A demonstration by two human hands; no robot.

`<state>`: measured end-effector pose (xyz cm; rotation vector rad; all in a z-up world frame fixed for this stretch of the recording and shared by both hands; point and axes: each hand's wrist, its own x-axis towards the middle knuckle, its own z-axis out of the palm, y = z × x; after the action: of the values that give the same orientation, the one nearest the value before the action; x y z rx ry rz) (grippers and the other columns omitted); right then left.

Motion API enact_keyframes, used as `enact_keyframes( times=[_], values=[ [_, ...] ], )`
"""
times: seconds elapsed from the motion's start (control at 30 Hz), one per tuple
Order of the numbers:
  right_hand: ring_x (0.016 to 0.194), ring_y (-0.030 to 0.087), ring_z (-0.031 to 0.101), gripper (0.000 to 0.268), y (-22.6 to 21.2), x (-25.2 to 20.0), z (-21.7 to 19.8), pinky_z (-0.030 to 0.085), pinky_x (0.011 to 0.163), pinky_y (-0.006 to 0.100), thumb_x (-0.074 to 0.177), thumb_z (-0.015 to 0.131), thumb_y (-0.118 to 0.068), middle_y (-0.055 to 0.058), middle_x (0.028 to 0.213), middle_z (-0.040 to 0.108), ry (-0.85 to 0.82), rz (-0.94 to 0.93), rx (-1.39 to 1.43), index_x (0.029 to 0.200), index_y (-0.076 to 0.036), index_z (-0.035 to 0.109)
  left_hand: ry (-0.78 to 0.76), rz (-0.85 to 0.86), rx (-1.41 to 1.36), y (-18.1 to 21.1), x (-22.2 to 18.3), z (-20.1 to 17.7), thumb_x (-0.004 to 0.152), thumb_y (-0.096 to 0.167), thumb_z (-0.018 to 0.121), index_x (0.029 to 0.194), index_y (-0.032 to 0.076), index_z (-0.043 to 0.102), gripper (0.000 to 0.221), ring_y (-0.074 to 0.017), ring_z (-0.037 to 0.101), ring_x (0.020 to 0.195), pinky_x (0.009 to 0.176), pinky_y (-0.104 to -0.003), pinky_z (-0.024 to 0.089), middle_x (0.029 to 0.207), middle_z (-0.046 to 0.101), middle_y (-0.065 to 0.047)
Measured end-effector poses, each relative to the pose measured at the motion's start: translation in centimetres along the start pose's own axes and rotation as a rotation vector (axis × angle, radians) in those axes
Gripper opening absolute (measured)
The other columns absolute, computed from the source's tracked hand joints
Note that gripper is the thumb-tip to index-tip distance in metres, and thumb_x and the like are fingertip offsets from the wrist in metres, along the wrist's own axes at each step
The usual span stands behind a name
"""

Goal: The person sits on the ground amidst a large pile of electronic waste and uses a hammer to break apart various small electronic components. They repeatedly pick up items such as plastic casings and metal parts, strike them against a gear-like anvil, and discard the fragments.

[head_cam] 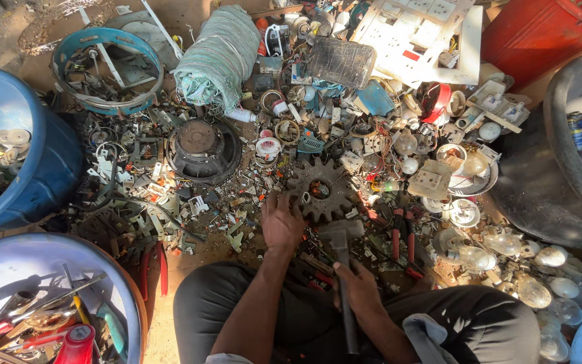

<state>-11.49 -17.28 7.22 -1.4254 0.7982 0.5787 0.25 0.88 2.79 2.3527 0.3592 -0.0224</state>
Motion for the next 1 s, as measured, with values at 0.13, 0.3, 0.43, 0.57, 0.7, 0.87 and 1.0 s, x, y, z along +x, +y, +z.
enact_keyframes(
  times=[0.13, 0.3, 0.43, 0.57, 0.7, 0.87, 1.0],
  values=[
    [0.045, 0.024, 0.059, 0.041, 2.5, 1.6, -0.3, 0.049, 0.044, 0.039, 0.097, 0.069, -0.028, 0.011, 0.067, 0.061, -0.139, 0.204, -0.046, 0.112, 0.009, 0.063, 0.018, 0.372, 0.045, 1.0, 0.2, 0.4, 0.093, 0.014, 0.067, 0.142, 0.004, 0.06, 0.051, -0.0557, 0.04, 0.137, 0.098, -0.069, 0.045, 0.148, 0.05, -0.031],
    [0.072, 0.022, 0.069, 0.04, 3.1, 2.1, -0.3, 0.053, 0.067, 0.038, 0.095, 0.073, -0.038, 0.01, 0.077, 0.068, -0.106, -0.163, -0.756, 0.108, 0.0, 0.072, 0.148, 0.393, 0.091, 0.0, 0.6, 0.4, 0.099, 0.019, 0.065, 0.13, 0.002, 0.067, 0.035, -0.0411, 0.061, 0.128, 0.101, -0.061, 0.053, 0.127, 0.071, -0.023],
    [0.082, 0.021, 0.068, 0.038, 0.8, 2.7, -0.9, 0.057, 0.073, 0.04, 0.092, 0.07, -0.033, 0.007, 0.09, 0.068, -0.064, -0.327, -0.23, 0.12, -0.008, 0.067, -0.028, 0.137, -0.099, 1.2, 0.5, -1.4, 0.103, 0.021, 0.062, 0.125, 0.009, 0.068, 0.026, -0.0283, 0.075, 0.105, 0.092, -0.043, 0.064, 0.113, 0.077, -0.014],
    [0.078, 0.021, 0.067, 0.033, -1.7, 4.0, -2.0, 0.058, 0.065, 0.039, 0.091, 0.067, -0.035, 0.005, 0.09, 0.068, -0.183, -0.129, 0.401, 0.111, -0.01, 0.062, -0.043, 0.865, -0.325, 4.0, -3.9, -2.8, 0.086, 0.014, 0.075, 0.128, -0.005, 0.066, 0.047, -0.0381, 0.072, 0.109, 0.095, -0.045, 0.06, 0.119, 0.073, -0.026],
    [0.06, 0.016, 0.062, 0.022, -6.3, 2.8, -5.3, 0.045, 0.044, 0.025, 0.089, 0.075, -0.02, 0.006, 0.08, 0.068, -0.369, -0.068, 0.526, 0.103, -0.006, 0.066, -0.17, 0.455, -0.402, 4.4, -4.4, -4.1, 0.085, 0.021, 0.074, 0.137, -0.009, 0.058, 0.062, -0.0471, 0.064, 0.121, 0.1, -0.055, 0.052, 0.13, 0.065, -0.033],
    [0.076, 0.016, 0.068, 0.028, -16.6, 0.1, -17.9, 0.053, 0.059, 0.026, 0.108, 0.055, -0.037, 0.012, 0.095, 0.071, -0.05, -0.558, 1.048, 0.104, -0.01, 0.059, 0.008, 0.368, 0.195, 1.9, -0.3, -3.9, 0.11, 0.045, 0.051, 0.153, -0.001, 0.045, 0.063, -0.0395, 0.037, 0.152, 0.128, -0.053, 0.03, 0.159, 0.039, -0.029],
    [0.08, 0.023, 0.064, 0.022, -16.3, 3.7, -18.6, 0.052, 0.064, 0.038, 0.106, 0.057, -0.035, 0.008, 0.099, 0.067, 0.176, -0.534, 0.612, 0.114, -0.014, 0.057, -0.402, 0.48, 0.634, 3.6, -2.6, -1.4, 0.106, 0.06, 0.032, 0.159, 0.002, 0.02, 0.079, -0.0431, 0.01, 0.156, 0.123, -0.062, 0.015, 0.167, 0.01, -0.026]
  ],
)
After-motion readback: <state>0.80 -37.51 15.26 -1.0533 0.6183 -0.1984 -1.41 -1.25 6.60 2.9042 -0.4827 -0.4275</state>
